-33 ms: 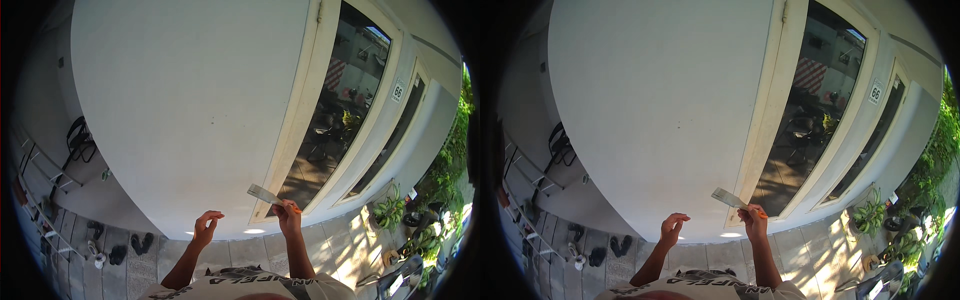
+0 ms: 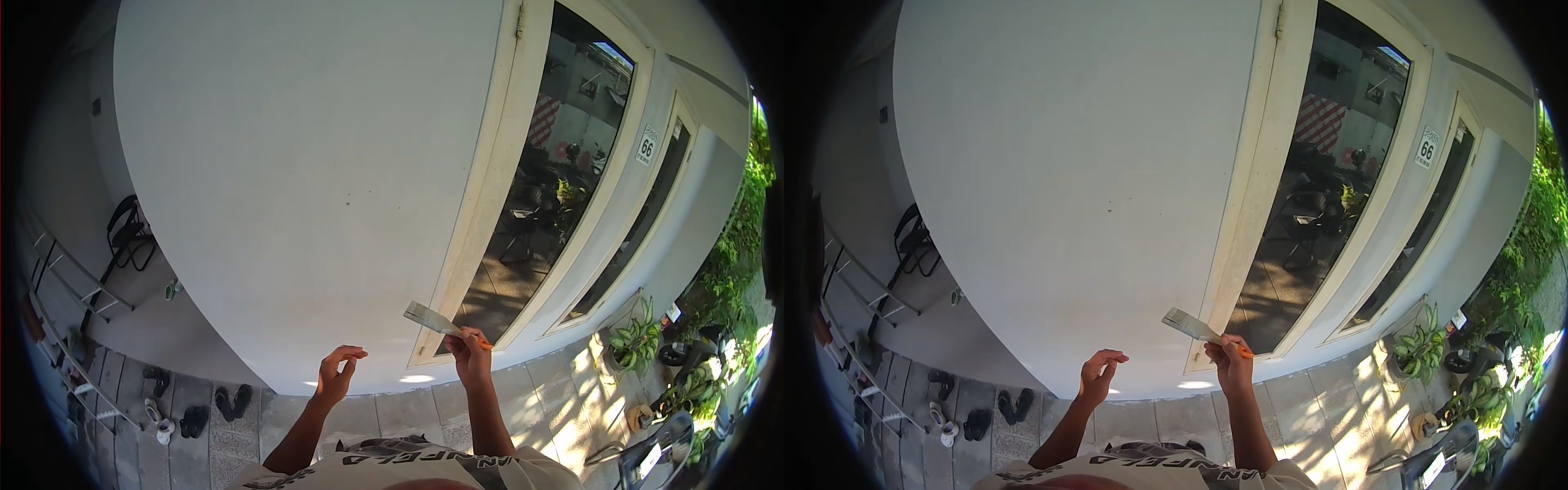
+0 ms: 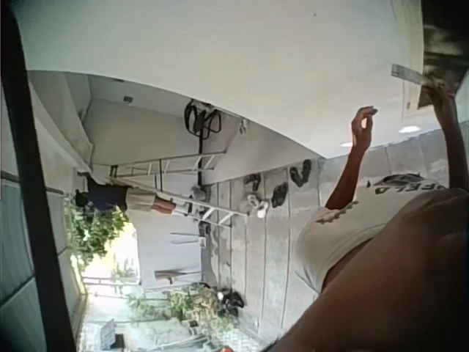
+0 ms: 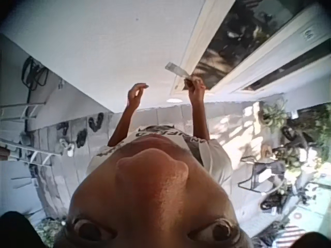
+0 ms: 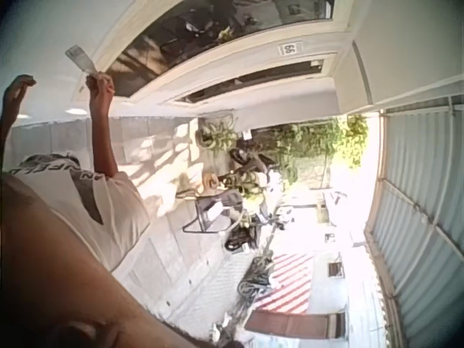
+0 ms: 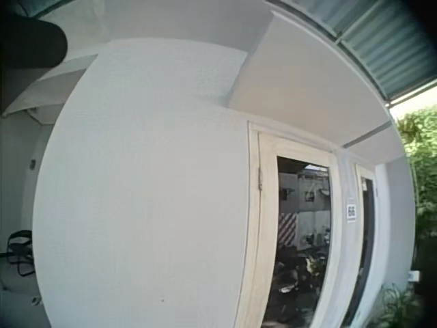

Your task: The person paints a white door frame with a paint brush, applying white paint from a paint container.

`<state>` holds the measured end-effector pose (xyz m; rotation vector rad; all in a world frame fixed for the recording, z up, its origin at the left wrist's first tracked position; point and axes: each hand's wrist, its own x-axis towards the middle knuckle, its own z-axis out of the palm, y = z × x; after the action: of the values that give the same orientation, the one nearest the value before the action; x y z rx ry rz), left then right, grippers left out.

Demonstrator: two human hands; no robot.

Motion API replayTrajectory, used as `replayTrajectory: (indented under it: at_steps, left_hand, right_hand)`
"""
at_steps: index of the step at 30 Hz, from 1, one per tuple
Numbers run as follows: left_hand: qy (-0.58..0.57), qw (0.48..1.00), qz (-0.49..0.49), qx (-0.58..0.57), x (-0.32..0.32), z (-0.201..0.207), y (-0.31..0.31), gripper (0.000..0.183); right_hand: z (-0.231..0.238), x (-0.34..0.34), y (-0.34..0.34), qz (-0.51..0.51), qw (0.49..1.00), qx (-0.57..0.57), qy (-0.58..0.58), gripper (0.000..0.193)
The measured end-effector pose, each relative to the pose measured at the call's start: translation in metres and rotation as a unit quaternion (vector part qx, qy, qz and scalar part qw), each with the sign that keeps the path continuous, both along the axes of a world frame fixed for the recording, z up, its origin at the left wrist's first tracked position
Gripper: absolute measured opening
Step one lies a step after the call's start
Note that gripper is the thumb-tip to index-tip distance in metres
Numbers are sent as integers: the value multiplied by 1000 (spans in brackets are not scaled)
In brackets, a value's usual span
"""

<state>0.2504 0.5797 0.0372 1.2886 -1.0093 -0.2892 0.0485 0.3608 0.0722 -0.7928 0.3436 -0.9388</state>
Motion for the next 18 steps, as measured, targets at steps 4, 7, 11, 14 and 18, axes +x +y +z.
replayTrajectory:
  at_steps: [4, 7, 11, 14, 18]
  left_hand:
    - [-10, 999, -38, 6, 12, 8, 12, 20]
    - [-9, 998, -61, 15, 20, 7, 18, 19]
    - [-13, 998, -69, 8, 23, 10, 21, 19]
    - [-21, 997, -69, 17, 21, 15, 21, 20]
    - [-15, 998, -61, 3, 12, 19, 13, 20]
  right_hand:
    - [-1, 7, 30, -28, 999, 16, -39, 6]
    - [-4, 8, 46, -38, 999, 12, -38, 7]
    - [-6, 6, 56, -54, 998, 15, -19, 7]
    - [3, 3, 53, -56, 998, 16, -35, 7]
    - [9, -6, 42, -60, 997, -2, -47, 8]
